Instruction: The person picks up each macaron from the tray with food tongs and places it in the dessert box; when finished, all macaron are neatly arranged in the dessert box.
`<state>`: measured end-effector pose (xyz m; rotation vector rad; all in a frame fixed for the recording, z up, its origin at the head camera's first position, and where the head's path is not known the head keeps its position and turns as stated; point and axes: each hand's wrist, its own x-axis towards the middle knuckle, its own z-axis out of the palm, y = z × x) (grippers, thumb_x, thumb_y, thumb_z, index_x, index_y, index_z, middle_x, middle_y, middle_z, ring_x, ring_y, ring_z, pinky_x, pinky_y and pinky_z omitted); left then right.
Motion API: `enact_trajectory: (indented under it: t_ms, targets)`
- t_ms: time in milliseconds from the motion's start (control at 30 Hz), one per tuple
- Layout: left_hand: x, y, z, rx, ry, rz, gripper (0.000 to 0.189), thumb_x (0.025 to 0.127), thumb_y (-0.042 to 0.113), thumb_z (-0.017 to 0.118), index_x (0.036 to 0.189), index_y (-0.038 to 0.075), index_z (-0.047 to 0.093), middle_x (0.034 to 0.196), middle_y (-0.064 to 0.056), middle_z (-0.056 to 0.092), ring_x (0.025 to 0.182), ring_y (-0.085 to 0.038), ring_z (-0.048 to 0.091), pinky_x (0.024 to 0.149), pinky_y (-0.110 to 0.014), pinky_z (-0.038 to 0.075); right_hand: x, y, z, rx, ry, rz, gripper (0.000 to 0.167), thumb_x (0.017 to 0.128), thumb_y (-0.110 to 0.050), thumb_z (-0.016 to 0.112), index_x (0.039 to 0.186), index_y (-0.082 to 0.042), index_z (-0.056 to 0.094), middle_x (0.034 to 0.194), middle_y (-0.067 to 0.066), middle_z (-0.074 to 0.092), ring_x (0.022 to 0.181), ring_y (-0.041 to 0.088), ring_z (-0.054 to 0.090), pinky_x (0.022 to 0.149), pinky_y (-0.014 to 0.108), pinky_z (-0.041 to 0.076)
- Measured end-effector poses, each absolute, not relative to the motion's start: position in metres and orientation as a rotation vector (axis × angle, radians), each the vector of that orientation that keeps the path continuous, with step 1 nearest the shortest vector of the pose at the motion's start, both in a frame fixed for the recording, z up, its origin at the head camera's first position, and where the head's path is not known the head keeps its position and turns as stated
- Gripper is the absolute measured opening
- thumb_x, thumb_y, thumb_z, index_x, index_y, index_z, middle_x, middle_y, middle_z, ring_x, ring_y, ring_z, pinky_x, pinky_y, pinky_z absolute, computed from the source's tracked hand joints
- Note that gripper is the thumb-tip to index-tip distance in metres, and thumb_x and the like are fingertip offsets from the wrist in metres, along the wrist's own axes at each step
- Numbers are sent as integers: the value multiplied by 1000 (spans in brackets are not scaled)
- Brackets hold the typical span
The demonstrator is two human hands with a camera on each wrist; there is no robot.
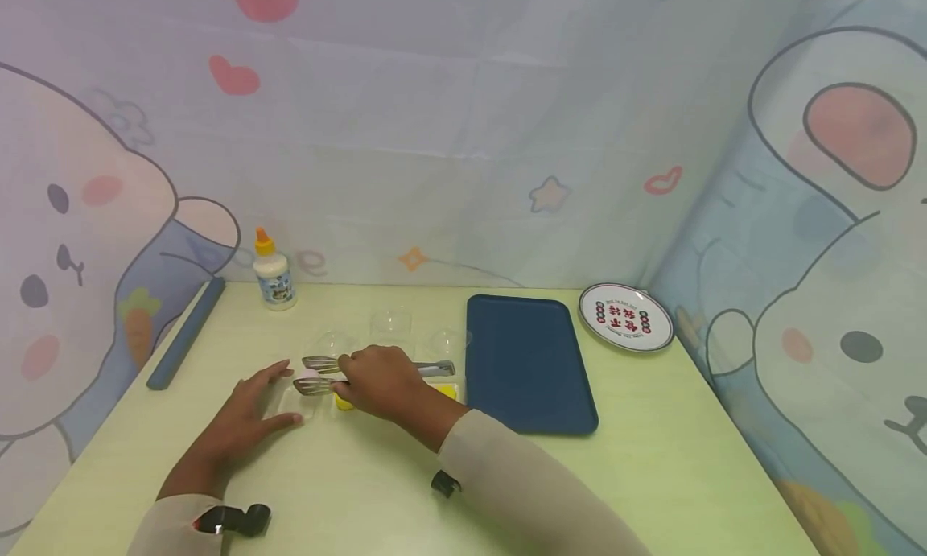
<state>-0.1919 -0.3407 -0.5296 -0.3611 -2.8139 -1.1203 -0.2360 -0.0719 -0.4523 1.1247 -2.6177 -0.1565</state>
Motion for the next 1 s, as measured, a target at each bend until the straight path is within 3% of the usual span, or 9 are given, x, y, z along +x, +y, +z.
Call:
enact_trajectory:
  t_ms: [267, 467, 600, 1000]
  targets:
    - [-191, -343, -531, -317, -2840, -1138, 99, 91, 33, 90, 167, 3, 35, 163, -32, 49, 154, -66, 31, 118, -85, 27, -239, -97, -448, 1199, -2692, -258, 32, 110, -55, 59, 103, -28, 75, 86, -13, 74, 72, 4, 64, 62, 29, 57]
    - [-195, -347, -535, -324, -2837, -1165, 101, 90, 35, 90, 168, 3, 34, 167, -34, 43, 156, -66, 28, 119, -86, 24, -241, -108, -446, 1225, -2690, -348, 32, 109, -55, 61, 100, -29, 76, 89, -13, 76, 70, 5, 62, 64, 30, 59]
    - [-197, -347, -535, -347, -2817, -1159, 100, 90, 33, 91, 167, 3, 36, 167, -34, 44, 156, -65, 30, 120, -85, 25, -244, -110, -442, 1227, -2701, -358, 31, 108, -53, 62, 93, -30, 75, 88, -13, 75, 69, 5, 60, 63, 30, 59]
    - [-197, -346, -534, -348, -2819, -1144, 97, 91, 34, 90, 166, 1, 38, 163, -35, 48, 154, -63, 33, 122, -83, 23, -244, -115, -437, 1257, -2756, -363, 27, 106, -55, 67, 94, -31, 73, 92, -15, 73, 72, 4, 61, 67, 29, 60]
